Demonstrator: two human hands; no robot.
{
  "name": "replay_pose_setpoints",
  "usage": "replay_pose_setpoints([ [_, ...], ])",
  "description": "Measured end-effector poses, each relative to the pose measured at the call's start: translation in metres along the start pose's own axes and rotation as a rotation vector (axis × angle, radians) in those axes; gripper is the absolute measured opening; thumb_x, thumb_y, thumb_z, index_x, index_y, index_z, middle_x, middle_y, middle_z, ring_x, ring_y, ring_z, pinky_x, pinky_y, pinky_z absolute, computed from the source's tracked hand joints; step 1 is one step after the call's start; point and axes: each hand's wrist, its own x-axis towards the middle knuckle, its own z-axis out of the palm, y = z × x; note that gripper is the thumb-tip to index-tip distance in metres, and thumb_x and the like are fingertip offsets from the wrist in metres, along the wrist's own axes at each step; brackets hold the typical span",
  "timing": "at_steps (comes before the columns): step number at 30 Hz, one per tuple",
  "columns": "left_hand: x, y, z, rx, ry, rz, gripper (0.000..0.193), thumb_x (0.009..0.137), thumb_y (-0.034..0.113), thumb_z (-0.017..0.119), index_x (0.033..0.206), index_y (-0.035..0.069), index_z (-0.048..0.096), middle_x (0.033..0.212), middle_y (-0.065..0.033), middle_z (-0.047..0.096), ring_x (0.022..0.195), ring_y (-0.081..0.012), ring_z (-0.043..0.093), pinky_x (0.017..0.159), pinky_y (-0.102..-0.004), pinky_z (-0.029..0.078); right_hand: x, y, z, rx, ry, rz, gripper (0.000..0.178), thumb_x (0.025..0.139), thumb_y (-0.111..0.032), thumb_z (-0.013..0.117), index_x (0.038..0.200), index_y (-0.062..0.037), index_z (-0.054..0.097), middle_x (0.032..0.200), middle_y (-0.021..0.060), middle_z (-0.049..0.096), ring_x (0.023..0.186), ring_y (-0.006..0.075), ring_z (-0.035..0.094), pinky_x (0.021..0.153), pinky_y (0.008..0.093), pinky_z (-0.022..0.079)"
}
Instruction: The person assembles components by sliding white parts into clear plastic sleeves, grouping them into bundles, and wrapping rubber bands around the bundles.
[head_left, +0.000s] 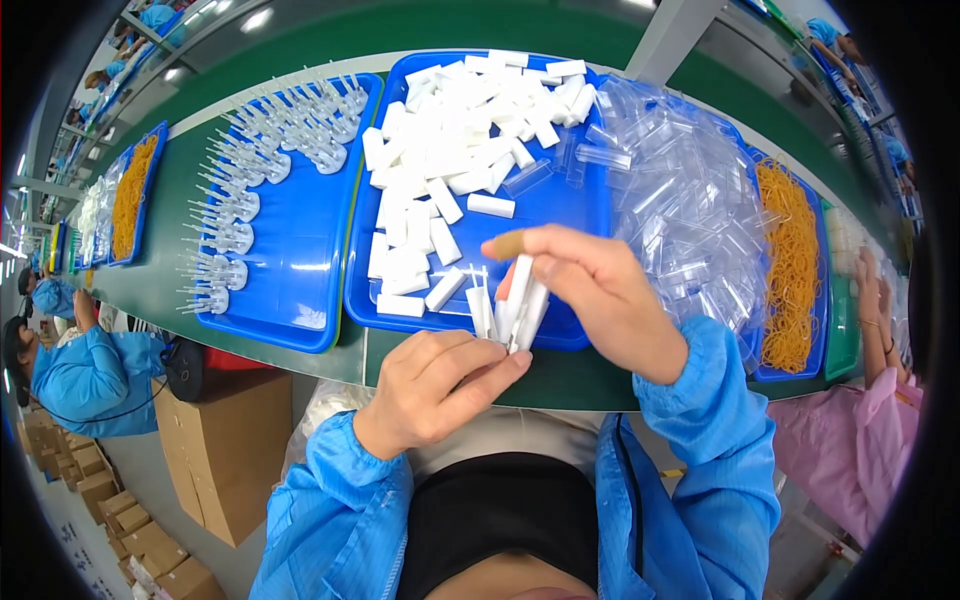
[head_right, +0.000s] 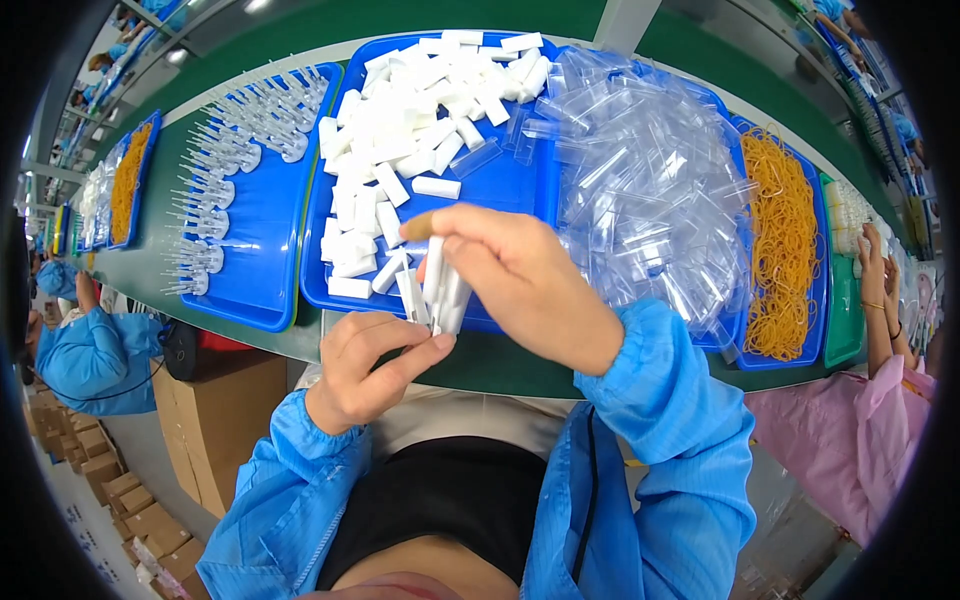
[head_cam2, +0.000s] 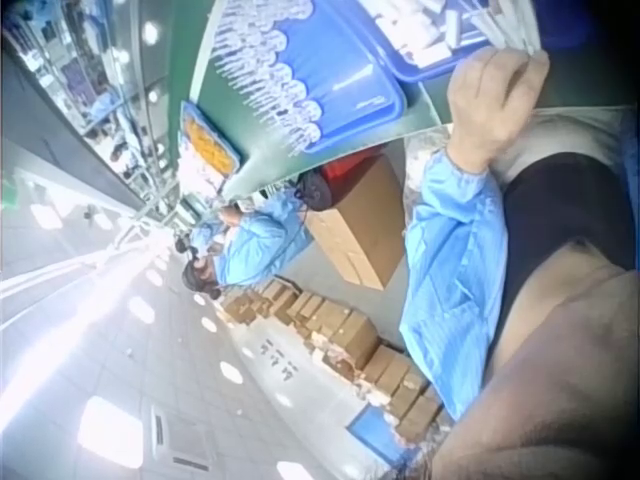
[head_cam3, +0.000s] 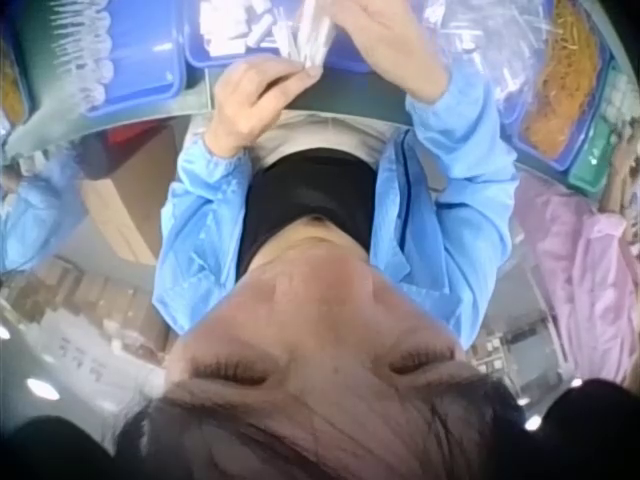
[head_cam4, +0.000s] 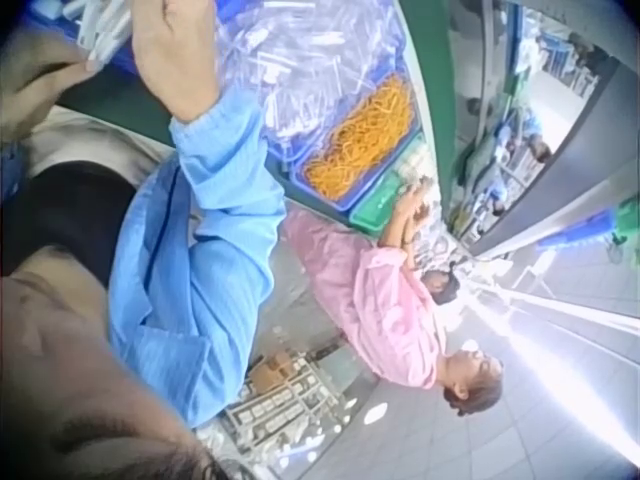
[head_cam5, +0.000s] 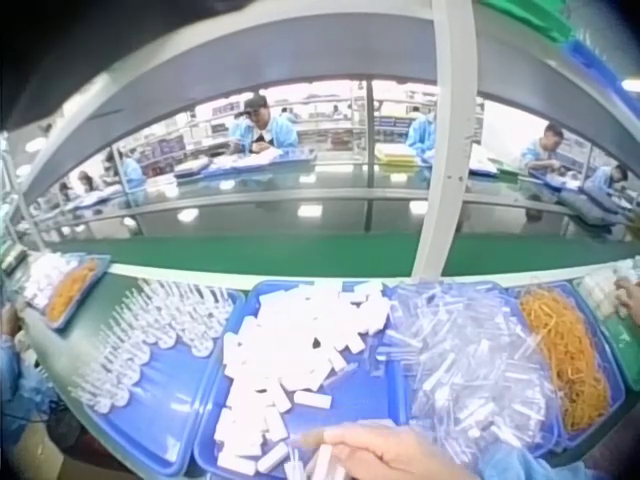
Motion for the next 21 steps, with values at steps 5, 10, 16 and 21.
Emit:
replay_pose_setpoints([
  [5,-0.003,-0.007,0.001,0.024,0.038,-0.021,0.042,0.066,0.003,0.075,0.108,0.008,0.075,0.097,-0.0026,0.065,0.081,-0.0182,0.061,0.067,-0.0290,0.053,-0.004,-0.008,-0.001,-0.365,-0.105,-0.145,0.028,0.102,-0.011,0.048,0.124,-0.0060,0.065,0.107,0.0070,0.070,0.112,0.0237,0.058,0.109,0.0384,0.033],
  [10,-0.010,-0.012,0.010,-0.080,0.214,-0.073,0.042,0.066,-0.002,0.080,0.107,0.007,0.071,0.098,-0.0066,0.066,0.081,-0.0234,0.063,0.066,-0.0314,0.054,-0.005,0.006,-0.002,-0.568,-0.156,-0.374,0.023,0.095,-0.013,0.062,0.118,-0.0081,0.064,0.113,0.0053,0.066,0.110,0.0256,0.056,0.106,0.0449,0.035],
  [16,-0.012,-0.018,0.012,-0.106,0.280,-0.058,0.044,0.071,-0.005,0.080,0.111,0.005,0.066,0.098,-0.0085,0.066,0.083,-0.0253,0.065,0.064,-0.0337,0.054,-0.001,0.003,-0.002,-0.551,-0.188,-0.480,0.025,0.087,-0.014,0.073,0.109,-0.0080,0.062,0.114,0.0064,0.065,0.106,0.0266,0.058,0.107,0.0480,0.036],
  [21,-0.014,-0.019,0.010,-0.130,0.303,-0.034,0.040,0.071,0.003,0.082,0.109,0.004,0.067,0.100,-0.0092,0.067,0.083,-0.0259,0.066,0.065,-0.0332,0.055,0.003,-0.003,-0.009,-0.549,-0.257,-0.445,0.029,0.084,-0.017,0.077,0.106,-0.0068,0.063,0.119,0.0070,0.066,0.106,0.0274,0.061,0.108,0.0491,0.036],
])
